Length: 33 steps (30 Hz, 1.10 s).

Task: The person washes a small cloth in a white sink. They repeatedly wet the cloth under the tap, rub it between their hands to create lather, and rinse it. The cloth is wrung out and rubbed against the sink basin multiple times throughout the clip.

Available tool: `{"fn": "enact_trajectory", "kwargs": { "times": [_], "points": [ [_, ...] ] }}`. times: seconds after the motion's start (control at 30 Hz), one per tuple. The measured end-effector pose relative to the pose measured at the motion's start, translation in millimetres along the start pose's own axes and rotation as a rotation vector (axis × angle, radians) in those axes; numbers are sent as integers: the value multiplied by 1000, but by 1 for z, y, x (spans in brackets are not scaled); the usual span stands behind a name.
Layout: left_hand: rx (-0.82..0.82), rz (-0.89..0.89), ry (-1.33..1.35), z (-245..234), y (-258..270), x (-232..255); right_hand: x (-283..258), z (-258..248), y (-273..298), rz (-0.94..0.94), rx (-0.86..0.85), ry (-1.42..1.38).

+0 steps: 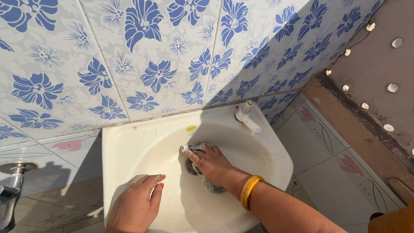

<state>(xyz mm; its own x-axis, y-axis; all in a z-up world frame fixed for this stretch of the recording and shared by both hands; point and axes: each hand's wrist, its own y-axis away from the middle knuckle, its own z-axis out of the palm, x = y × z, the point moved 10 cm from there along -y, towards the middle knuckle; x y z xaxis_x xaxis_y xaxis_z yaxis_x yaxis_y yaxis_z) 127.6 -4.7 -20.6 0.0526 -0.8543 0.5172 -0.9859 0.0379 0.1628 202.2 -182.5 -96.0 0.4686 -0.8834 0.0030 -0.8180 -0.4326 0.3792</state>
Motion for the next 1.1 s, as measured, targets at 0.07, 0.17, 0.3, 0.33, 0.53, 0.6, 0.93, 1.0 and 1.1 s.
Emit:
{"fn": "enact_trajectory", "kwargs": {
  "times": [0.07, 0.17, 0.3, 0.33, 0.53, 0.6, 0.93, 1.0, 1.1],
  "points": [
    [-7, 11, 7, 0, 0, 1, 38, -2, 19, 77, 27, 138],
    [-32, 59, -65, 2, -1, 7, 58, 20, 57, 212, -119, 29],
    [-123, 112, -217, 15, 2, 17, -10, 32, 76, 0, -172, -263],
    [-168, 102, -245, 21, 3, 17, -27, 24, 76, -93, -93, -325],
    [-282, 141, -412, 41, 4, 17, 37, 16, 67, 50, 4, -310],
    [-299, 132, -426, 44, 2, 18, 76, 22, 81, 294, -100, -289],
    [-231, 95, -319, 50, -8, 16, -69, -14, 104, -156, -148, -629],
    [-240, 63, -275, 51, -9, 10, -24, -3, 111, -128, -189, -584],
    [-273, 14, -272, 57, -11, 5, 78, 3, 114, 248, -99, -110]
  ]
}}
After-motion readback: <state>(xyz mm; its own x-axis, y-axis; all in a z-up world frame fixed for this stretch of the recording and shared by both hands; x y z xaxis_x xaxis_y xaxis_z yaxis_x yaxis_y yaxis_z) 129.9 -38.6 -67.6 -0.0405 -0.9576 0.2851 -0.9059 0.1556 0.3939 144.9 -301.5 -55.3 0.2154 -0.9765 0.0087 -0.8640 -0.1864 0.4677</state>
